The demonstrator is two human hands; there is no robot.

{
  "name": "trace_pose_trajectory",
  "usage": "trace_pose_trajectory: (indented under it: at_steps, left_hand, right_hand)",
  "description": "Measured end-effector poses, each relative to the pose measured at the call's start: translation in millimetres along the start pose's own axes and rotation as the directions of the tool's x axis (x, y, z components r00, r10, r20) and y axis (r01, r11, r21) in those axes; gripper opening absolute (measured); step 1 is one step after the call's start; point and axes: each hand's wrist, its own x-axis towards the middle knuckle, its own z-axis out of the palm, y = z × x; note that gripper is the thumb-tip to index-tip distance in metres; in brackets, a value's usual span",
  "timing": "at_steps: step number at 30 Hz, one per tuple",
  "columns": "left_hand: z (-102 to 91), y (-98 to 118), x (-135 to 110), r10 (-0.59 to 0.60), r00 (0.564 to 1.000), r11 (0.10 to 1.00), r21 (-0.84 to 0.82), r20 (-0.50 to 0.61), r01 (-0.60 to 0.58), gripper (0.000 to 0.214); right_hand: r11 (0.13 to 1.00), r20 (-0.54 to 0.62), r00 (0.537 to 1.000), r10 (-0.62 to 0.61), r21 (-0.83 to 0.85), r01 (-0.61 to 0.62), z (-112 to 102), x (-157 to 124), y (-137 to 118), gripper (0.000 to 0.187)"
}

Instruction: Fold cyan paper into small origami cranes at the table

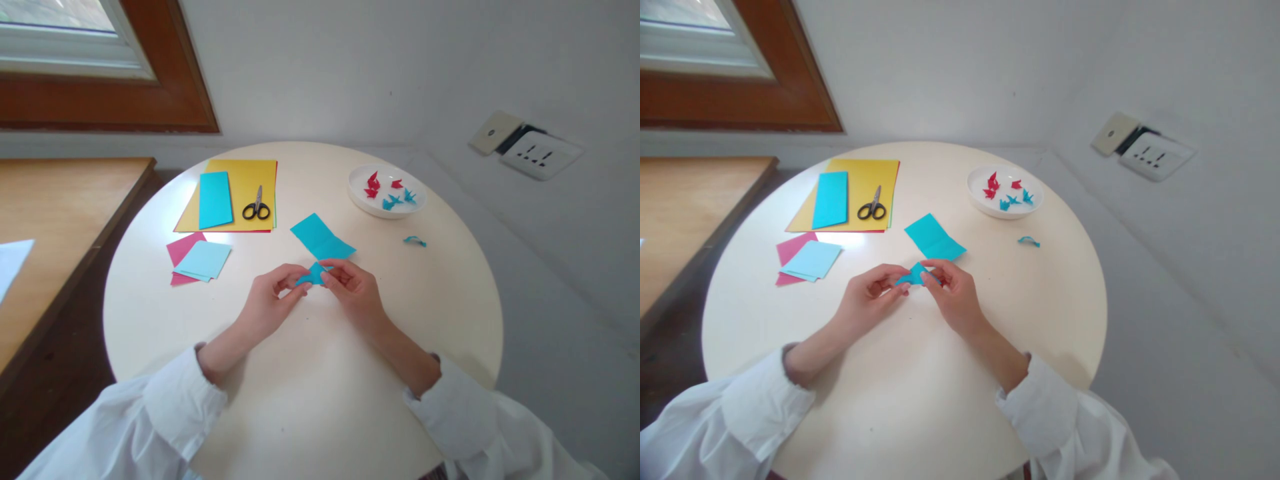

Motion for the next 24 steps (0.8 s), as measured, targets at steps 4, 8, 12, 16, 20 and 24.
trace_pose_trajectory:
  at_steps: [4,8,12,16,20,24]
  left_hand:
    - [-0.5,2.1,-0.1,-0.022,1.000,1.000,-0.003,-0.021,0.022,0.021]
    - [-1.3,4.2,-0.5,-0.016,0.999,1.000,0.009,-0.039,0.016,0.020]
    - [-1.3,4.6,-0.2,-0.027,0.999,1.000,0.010,-0.040,0.027,0.020]
    - [-0.6,4.2,0.2,-0.015,0.999,1.000,0.002,-0.047,0.015,0.017]
    - [-0.2,4.4,0.5,-0.018,0.999,1.000,-0.006,-0.047,0.017,0.014]
    - [-0.3,5.3,0.8,-0.019,0.999,1.000,-0.018,-0.050,0.018,0.012]
  right_hand:
    - [0.998,0.051,0.998,-0.029,-0.047,0.031,-0.2,-2.1,-0.6,0.030]
    - [0.996,0.084,0.996,-0.031,-0.086,0.038,-0.1,-3.1,-1.6,0.032]
    - [0.995,0.085,0.996,-0.034,-0.092,0.042,-0.1,-3.1,-2.2,0.029]
    - [0.994,0.091,0.995,-0.045,-0.095,0.054,0.3,-3.1,-2.8,0.026]
    - [0.996,0.094,0.995,-0.044,-0.070,0.051,0.9,-3.4,-2.9,0.025]
    - [0.997,0.104,0.994,-0.044,-0.054,0.049,0.8,-3.4,-2.4,0.024]
